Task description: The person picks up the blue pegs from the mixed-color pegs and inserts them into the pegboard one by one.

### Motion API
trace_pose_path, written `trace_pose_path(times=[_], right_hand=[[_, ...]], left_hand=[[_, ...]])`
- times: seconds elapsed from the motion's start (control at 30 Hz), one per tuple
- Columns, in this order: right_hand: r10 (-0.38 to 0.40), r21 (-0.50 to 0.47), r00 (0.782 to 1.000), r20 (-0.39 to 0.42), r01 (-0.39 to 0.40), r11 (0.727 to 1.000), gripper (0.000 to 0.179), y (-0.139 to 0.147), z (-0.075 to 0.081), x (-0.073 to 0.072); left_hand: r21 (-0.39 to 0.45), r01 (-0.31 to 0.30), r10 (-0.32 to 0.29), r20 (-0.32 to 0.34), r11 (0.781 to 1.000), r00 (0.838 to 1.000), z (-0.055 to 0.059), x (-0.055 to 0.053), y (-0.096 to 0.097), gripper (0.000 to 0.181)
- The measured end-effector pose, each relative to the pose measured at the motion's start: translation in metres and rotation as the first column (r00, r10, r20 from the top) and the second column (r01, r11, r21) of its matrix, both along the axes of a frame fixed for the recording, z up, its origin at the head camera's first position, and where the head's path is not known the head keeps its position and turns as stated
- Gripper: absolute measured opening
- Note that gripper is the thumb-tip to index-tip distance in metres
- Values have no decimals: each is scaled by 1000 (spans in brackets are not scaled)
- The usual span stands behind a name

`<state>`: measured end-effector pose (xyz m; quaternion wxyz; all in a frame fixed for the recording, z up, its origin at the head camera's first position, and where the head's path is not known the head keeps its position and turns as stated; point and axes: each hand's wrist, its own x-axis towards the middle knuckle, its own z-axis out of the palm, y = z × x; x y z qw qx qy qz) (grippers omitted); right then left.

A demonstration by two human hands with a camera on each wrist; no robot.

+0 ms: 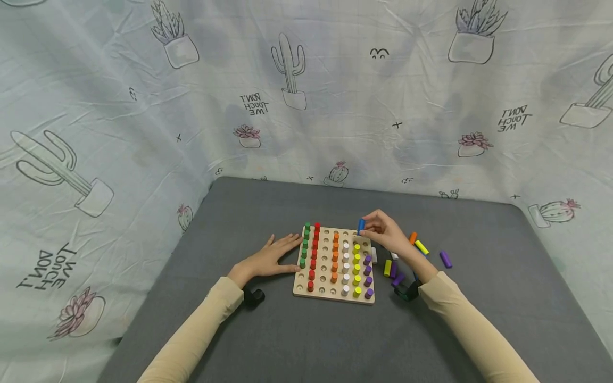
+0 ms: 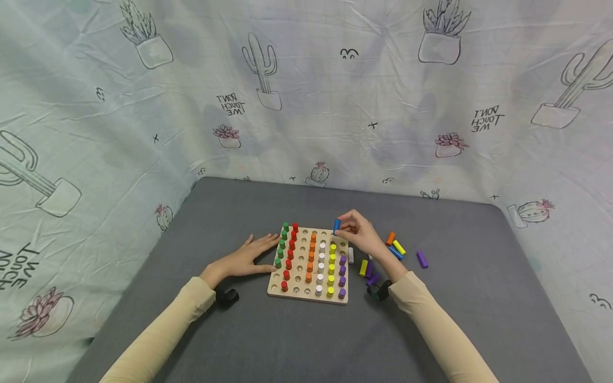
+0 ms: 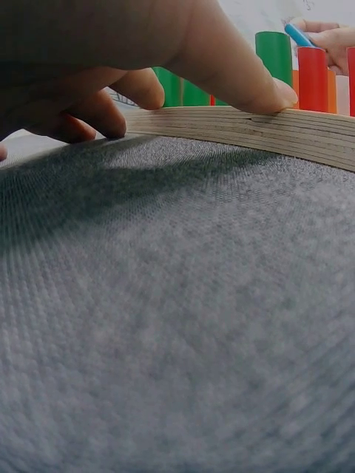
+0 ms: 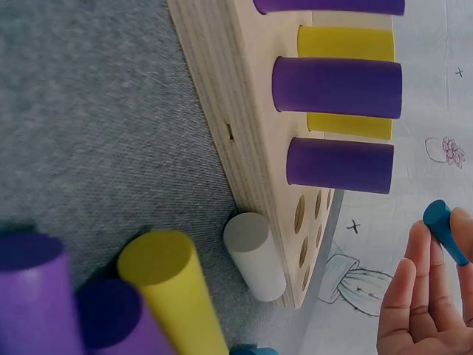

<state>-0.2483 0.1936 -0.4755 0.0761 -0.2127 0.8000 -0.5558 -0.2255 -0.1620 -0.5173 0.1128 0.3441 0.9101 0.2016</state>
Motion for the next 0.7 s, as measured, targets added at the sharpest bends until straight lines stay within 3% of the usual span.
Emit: trace_pose_path(times=[0.3,0.6,0.7], right_hand=[[35,15,999,-18,-35,999,31,-11,2,-9],[55,26,998,5,-55,998,27,-28,28,0],[43,27,999,9,-43,999,27,-31,30,0]], left_hand=[[2,-5,5,5,1000,1000,0,-1,0,80],[7,-11,11,12,1000,1000,1,2,2,80],[3,-15,15,20,1000,1000,1,3,2,80]])
